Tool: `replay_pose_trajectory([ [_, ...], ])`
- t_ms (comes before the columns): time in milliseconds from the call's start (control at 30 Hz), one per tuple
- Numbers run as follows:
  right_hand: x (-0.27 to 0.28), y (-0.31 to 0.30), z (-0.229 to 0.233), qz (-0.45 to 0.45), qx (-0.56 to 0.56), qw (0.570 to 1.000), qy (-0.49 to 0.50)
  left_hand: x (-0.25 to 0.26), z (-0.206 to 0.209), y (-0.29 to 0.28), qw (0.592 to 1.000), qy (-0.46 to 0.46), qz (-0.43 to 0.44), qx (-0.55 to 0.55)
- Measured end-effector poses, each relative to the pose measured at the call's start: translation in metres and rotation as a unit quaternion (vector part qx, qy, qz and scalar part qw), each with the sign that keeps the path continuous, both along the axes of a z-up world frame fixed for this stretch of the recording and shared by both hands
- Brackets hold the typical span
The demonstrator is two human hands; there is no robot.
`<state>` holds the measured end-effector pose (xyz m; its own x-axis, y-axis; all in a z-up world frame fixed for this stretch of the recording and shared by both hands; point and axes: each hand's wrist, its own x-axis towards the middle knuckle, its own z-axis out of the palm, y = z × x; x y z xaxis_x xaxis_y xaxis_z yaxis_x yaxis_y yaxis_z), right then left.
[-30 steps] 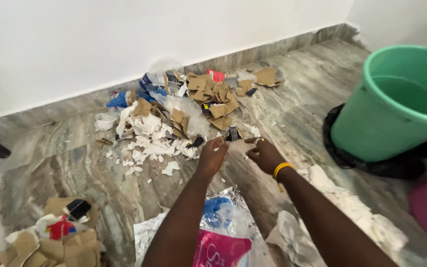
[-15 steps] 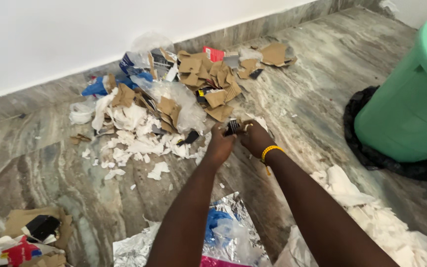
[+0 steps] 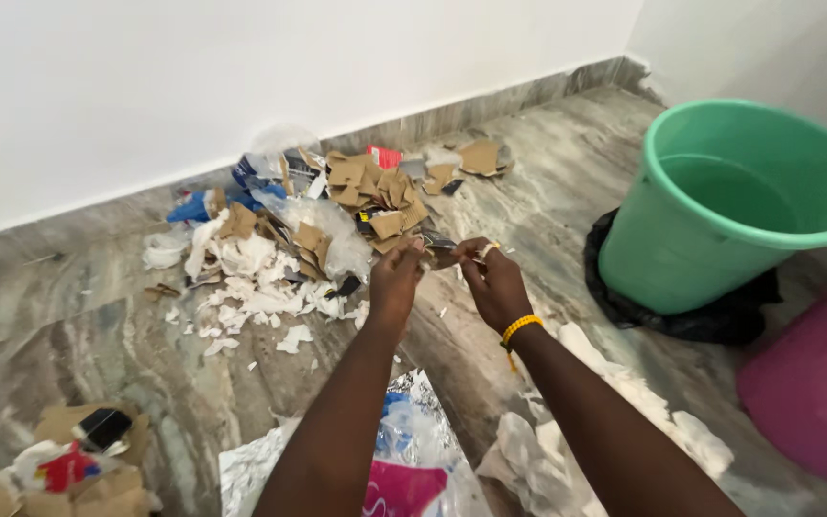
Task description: The person sits on the floor and sorts through a pile of mixed waste, separating cardboard, paper, and plastic into distinct piles. They tear larger cardboard pieces into smaller fragments and place them into a designated pile, while also handling plastic bags and paper scraps.
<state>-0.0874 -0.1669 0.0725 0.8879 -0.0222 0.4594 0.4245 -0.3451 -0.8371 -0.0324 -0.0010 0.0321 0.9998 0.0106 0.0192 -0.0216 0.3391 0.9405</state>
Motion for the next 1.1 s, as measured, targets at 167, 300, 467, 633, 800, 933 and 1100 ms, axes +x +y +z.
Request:
replay_pose_trajectory([
  [167, -0.060, 0.011, 0.031, -0.070, 0.085, 0.993, 0.036, -0.075, 0.048, 0.002, 0.988, -0.048, -0.046, -0.141],
  [300, -0.102, 0.027, 0.040, -0.041, 0.134, 0.989, 0.039, -0.137, 0.086, 0.006, 0.998, -0.056, 0.018, -0.038],
  [467, -0.138, 0.053, 0.055, 0.087, 0.227, 0.968, 0.055, -0.190, 0.118, 0.039, 0.993, -0.086, -0.013, -0.077],
  [633, -0.177, 0.087, 0.083, 0.107, 0.143, 0.983, 0.048, -0.224, 0.130, 0.077, 0.988, -0.120, 0.011, -0.097],
  [800, -0.205, 0.118, 0.107, 0.099, 0.001, 0.992, -0.072, -0.254, 0.138, 0.114, 0.990, -0.131, 0.021, -0.048],
  [933, -0.207, 0.135, 0.112, 0.143, 0.081, 0.986, 0.013, -0.281, 0.149, 0.137, 0.996, -0.034, 0.070, 0.036],
  [1100, -0.201, 0.144, 0.105, 0.201, 0.138, 0.968, 0.062, -0.299, 0.156, 0.164, 0.998, -0.044, 0.035, 0.021],
])
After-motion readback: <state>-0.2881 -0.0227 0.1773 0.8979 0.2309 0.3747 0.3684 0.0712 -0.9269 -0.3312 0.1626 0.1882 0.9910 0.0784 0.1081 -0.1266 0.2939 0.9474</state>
